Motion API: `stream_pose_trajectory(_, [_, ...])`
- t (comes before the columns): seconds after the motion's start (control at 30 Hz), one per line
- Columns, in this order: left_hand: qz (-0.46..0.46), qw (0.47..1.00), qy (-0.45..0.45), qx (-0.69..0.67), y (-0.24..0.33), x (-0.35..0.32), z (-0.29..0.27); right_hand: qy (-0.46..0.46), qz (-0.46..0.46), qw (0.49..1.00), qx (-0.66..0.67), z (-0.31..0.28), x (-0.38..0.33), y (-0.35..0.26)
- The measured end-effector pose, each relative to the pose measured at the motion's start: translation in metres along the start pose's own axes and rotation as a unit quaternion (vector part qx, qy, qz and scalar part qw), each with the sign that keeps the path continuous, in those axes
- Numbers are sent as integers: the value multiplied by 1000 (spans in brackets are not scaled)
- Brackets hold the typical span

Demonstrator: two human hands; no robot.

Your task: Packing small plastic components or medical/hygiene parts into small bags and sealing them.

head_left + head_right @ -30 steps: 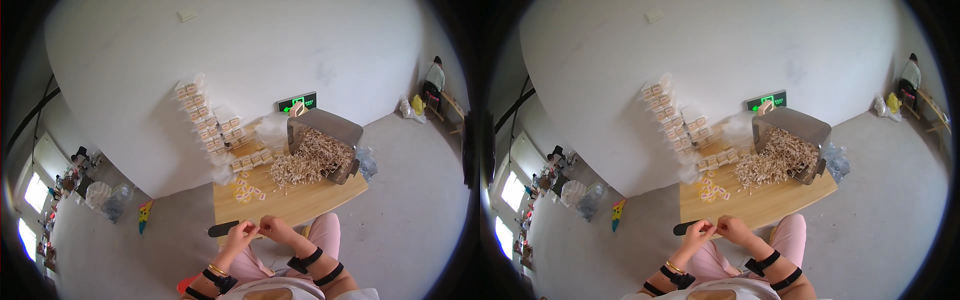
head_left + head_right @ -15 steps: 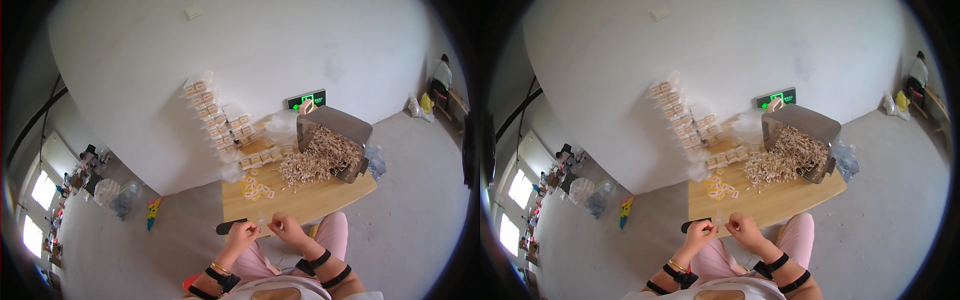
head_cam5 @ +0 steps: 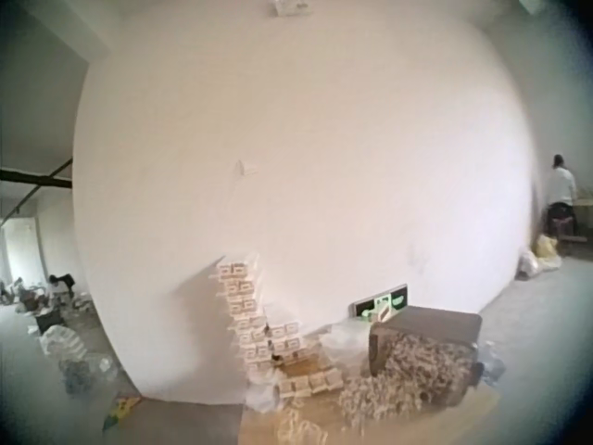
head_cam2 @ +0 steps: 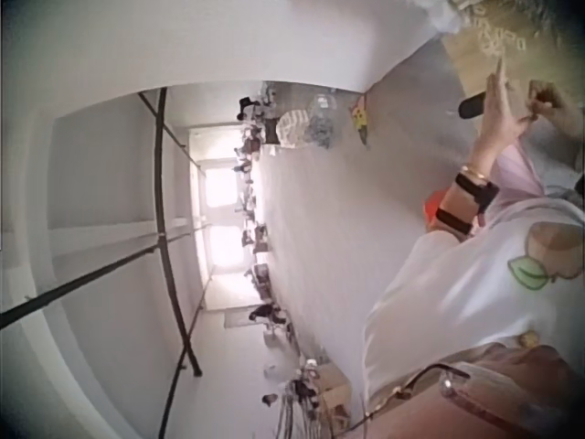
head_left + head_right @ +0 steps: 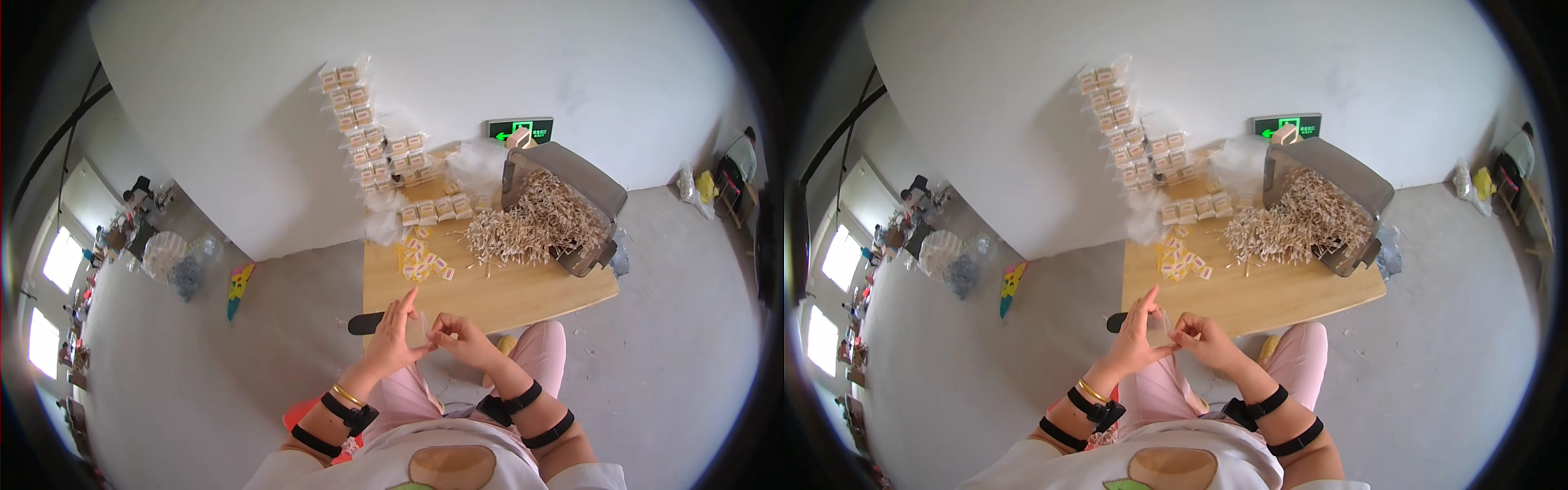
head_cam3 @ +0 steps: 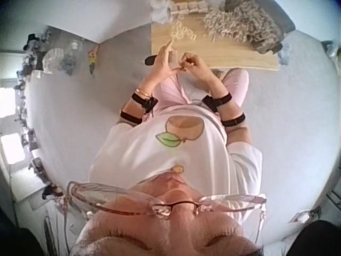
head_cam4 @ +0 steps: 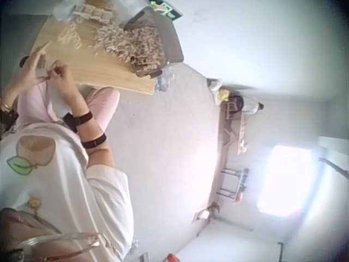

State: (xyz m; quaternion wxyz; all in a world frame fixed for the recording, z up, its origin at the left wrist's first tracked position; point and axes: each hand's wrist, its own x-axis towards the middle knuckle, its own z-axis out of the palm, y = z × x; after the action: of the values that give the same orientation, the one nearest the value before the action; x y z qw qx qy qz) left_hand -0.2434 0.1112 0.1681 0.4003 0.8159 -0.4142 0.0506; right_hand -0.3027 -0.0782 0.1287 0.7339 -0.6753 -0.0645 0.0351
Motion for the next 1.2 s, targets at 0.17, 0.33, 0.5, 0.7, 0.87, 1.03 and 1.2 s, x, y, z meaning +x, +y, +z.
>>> stream_pose_trajectory(0.17, [-13, 999, -43, 3, -8, -6, -14, -2, -2, 999, -46, 9, 5, -1])
stream_pose_trajectory(0.33, [-40, 997, -33, -60, -25, -21, -14, -1, -6, 995, -100, 19, 11, 14])
stream_pose_trajectory(0.5, [-56, 995, 18, -83, -49, -43, -11, -11, 35, 990, -134, 29, 20, 26])
stream_pose_trajectory(0.7, [-160, 983, 48, 78, -139, -87, -43, 23, 73, 983, -168, 12, 23, 48])
stream_pose_trajectory(0.87, [-219, 937, -32, 272, -227, -132, -62, 18, 99, 980, -173, 7, 22, 70])
stream_pose_trajectory(1.03, [-244, 944, -68, 210, -253, -115, -58, 10, 163, 966, -202, 11, 21, 64])
stream_pose_trajectory(1.2, [-233, 942, -133, 200, -260, -95, -51, 32, 175, 971, -161, 8, 21, 72])
